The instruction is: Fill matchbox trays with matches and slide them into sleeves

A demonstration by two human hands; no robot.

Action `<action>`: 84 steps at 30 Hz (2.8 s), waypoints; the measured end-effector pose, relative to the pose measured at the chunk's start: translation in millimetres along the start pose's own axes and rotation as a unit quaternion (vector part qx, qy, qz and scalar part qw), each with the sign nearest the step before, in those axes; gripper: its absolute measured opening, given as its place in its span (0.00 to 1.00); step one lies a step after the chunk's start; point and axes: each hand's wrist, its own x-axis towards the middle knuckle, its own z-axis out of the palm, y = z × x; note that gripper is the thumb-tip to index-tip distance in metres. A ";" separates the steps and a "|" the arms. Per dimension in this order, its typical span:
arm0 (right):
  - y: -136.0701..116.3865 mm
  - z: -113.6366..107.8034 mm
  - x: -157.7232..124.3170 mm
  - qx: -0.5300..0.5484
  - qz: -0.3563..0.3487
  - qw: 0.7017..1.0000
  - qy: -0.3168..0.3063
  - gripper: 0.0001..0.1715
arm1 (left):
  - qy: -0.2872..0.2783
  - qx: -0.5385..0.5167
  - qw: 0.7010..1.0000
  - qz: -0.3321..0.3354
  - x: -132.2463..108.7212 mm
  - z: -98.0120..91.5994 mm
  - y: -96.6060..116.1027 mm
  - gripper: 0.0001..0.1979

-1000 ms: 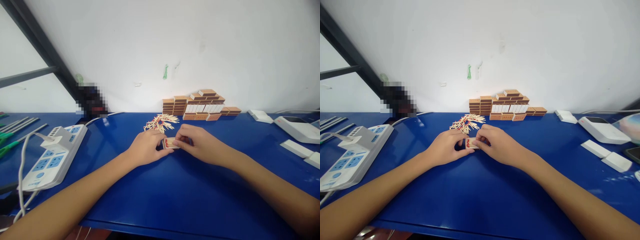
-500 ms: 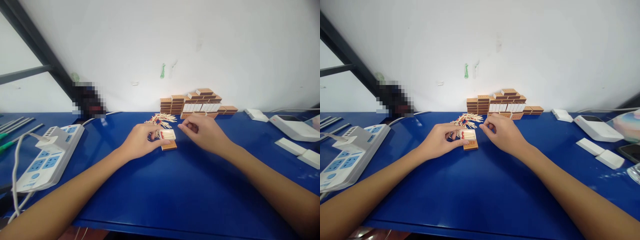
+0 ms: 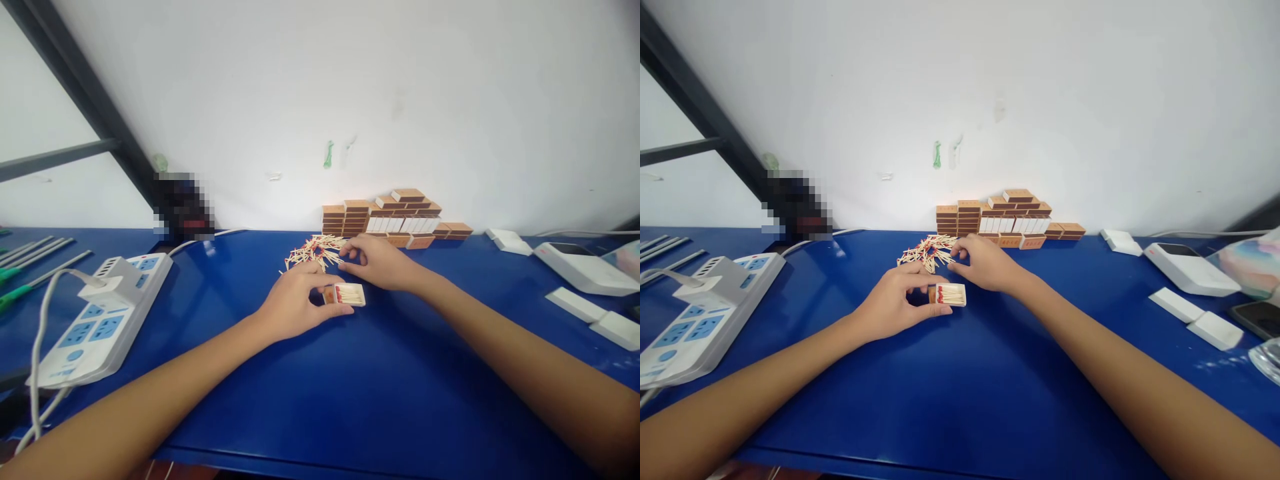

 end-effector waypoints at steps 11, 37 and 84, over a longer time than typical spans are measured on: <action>-8.5 4.8 28.3 -0.080 0.048 0.993 -0.075 0.14 | -0.010 0.051 0.994 -0.098 0.0 -1.7 6.8 0.17; 1.0 -20.7 -51.2 -0.180 -0.134 0.974 0.028 0.13 | -0.003 0.072 0.995 -0.061 0.2 2.0 -0.1 0.17; -57.6 15.9 -79.9 -0.097 -0.017 0.990 0.102 0.36 | 0.119 0.041 0.988 -0.089 1.1 2.2 9.3 0.14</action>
